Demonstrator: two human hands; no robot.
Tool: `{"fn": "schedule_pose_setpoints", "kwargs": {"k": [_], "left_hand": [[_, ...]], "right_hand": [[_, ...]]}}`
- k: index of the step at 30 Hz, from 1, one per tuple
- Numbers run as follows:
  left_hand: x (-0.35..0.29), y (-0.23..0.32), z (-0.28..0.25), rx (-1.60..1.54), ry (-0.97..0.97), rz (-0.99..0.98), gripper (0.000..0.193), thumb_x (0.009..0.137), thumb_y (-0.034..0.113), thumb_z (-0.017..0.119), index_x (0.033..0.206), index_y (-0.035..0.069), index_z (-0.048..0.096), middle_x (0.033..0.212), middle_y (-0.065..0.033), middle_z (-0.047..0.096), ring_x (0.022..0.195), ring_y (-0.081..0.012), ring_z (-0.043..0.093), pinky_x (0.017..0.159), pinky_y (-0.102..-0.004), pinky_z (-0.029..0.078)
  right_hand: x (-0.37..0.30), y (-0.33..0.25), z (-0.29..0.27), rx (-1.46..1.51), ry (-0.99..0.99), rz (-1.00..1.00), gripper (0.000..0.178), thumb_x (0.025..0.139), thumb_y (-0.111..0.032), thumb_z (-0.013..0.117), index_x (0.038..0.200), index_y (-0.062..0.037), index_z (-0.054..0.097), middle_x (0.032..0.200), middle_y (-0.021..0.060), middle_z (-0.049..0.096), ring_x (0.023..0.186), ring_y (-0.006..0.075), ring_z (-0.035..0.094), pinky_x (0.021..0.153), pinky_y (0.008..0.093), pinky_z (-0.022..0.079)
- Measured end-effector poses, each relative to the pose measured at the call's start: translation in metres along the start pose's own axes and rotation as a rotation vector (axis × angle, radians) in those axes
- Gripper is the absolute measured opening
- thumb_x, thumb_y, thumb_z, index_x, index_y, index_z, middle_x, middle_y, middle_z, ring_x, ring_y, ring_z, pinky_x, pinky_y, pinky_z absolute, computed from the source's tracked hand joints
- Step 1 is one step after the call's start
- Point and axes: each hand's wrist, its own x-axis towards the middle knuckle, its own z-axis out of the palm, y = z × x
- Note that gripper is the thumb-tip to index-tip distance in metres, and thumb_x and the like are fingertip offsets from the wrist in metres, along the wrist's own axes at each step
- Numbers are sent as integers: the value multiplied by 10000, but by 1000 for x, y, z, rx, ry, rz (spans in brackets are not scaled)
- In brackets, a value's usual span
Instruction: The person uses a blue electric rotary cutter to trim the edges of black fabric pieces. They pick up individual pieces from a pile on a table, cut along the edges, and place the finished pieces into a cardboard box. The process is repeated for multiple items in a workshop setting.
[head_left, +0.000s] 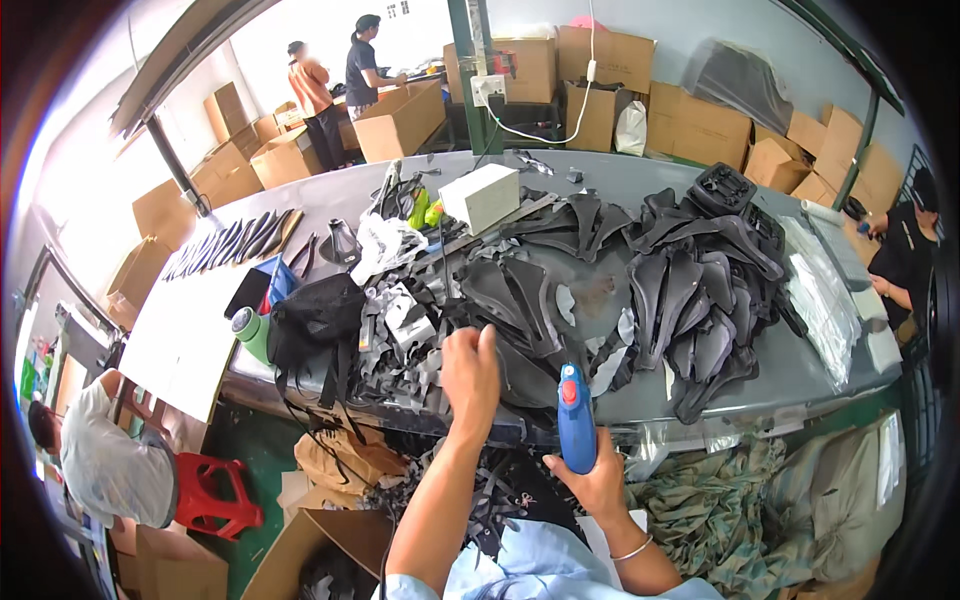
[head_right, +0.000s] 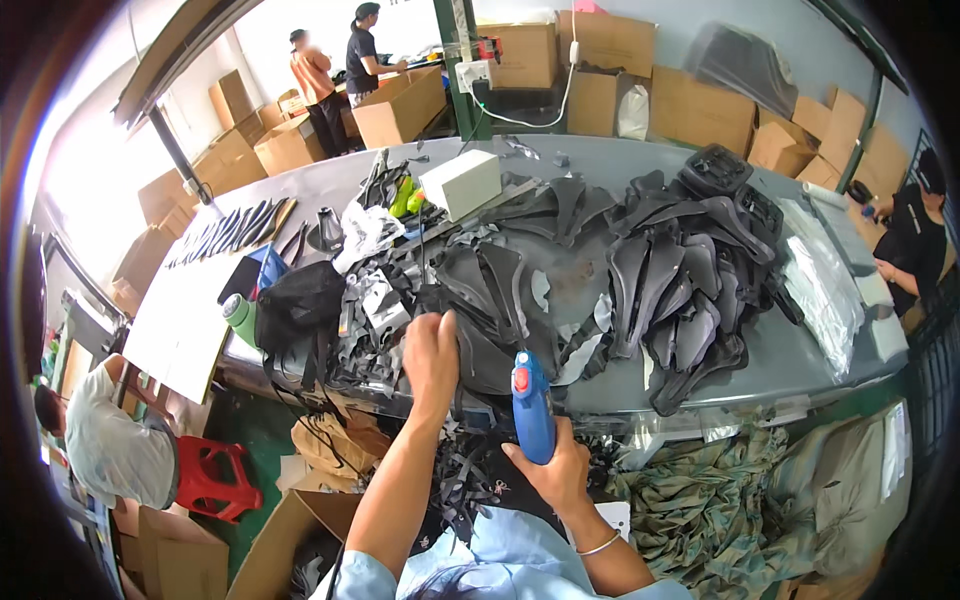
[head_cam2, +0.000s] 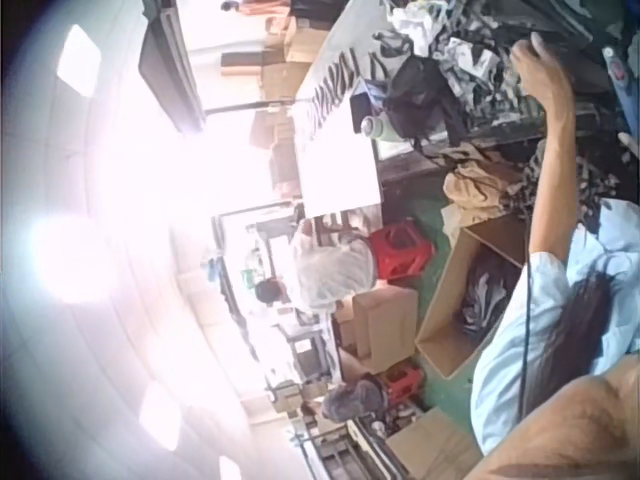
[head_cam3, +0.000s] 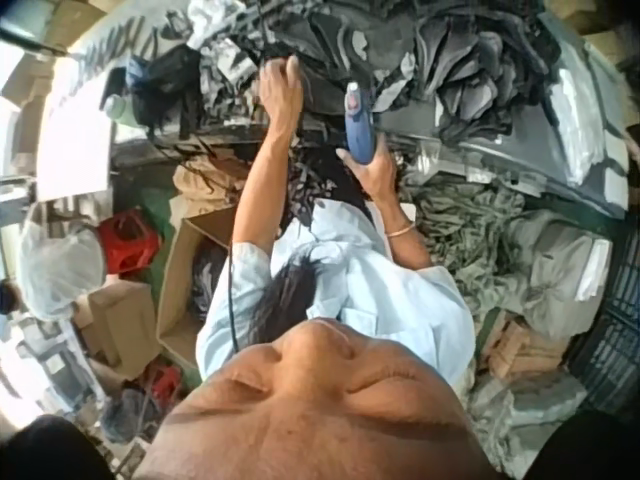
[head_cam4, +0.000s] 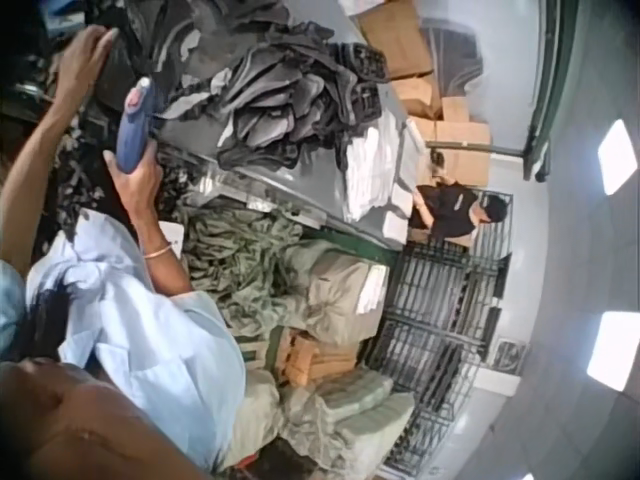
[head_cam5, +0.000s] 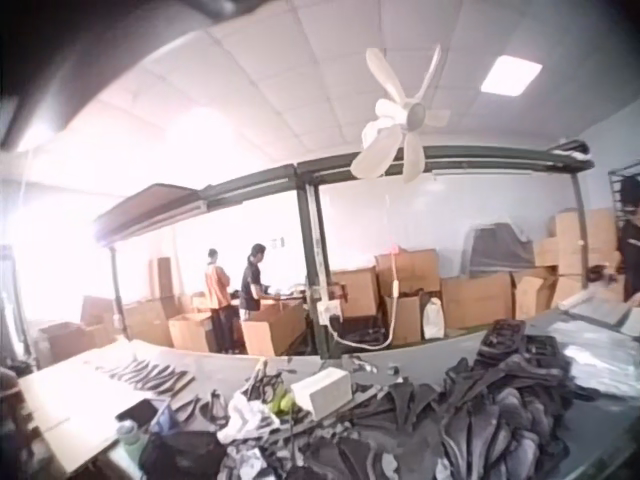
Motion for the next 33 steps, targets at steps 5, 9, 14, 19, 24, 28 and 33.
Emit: {"fn": "schedule_pose_setpoints", "kwargs": {"k": [5,9,14,19,24,28,33], "left_hand": [[22,23,41,469,-77,87,506,769,499,639,835,-2,627,973,-178,582,900,-350,538,779,-441,432],[23,-3,64,613,-254,71,478,681,448,711,811,-11,688,993,-180,591,961,-338,535,811,-449,426],[40,-5,50,24,-184,-107,298,767,292,683,724,3,627,758,-84,597,718,-221,588,661,-357,482],[35,-3,-1,-772,-236,-334,105,821,59,642,858,19,552,733,-16,544,664,-99,549,600,-234,466],[-10,-15,-54,-1132,-439,-659,192,838,-14,564,1030,-12,550,936,-78,621,854,-165,612,775,-274,495],[-26,-33,-65,-1237,-334,-948,257,836,28,595,1090,-13,578,989,-100,620,842,-208,615,793,-302,507],[-15,-44,-73,-1616,-388,-1044,274,859,46,572,1113,-56,562,1038,-139,608,872,-216,614,822,-318,520]], "right_hand": [[-2,-9,3,-18,-10,14,568,658,-356,813,974,-9,495,744,185,648,663,345,660,626,403,515],[-5,-11,-2,18,23,37,564,652,-339,821,975,-11,496,749,172,654,671,312,670,631,380,516],[-5,1,-4,65,15,162,545,635,-240,832,999,3,507,811,121,619,709,213,601,687,341,484],[-4,0,-2,41,35,149,523,638,-231,832,976,-3,505,805,106,616,701,188,590,682,324,481],[7,-4,5,79,49,17,541,655,-305,829,952,0,495,752,171,648,676,316,664,641,381,512],[24,-22,19,276,-104,14,539,668,-278,828,966,14,488,765,133,672,697,254,673,658,362,514],[44,-30,42,280,-269,201,545,670,-328,796,973,19,505,767,114,673,689,216,665,655,315,503]]}}
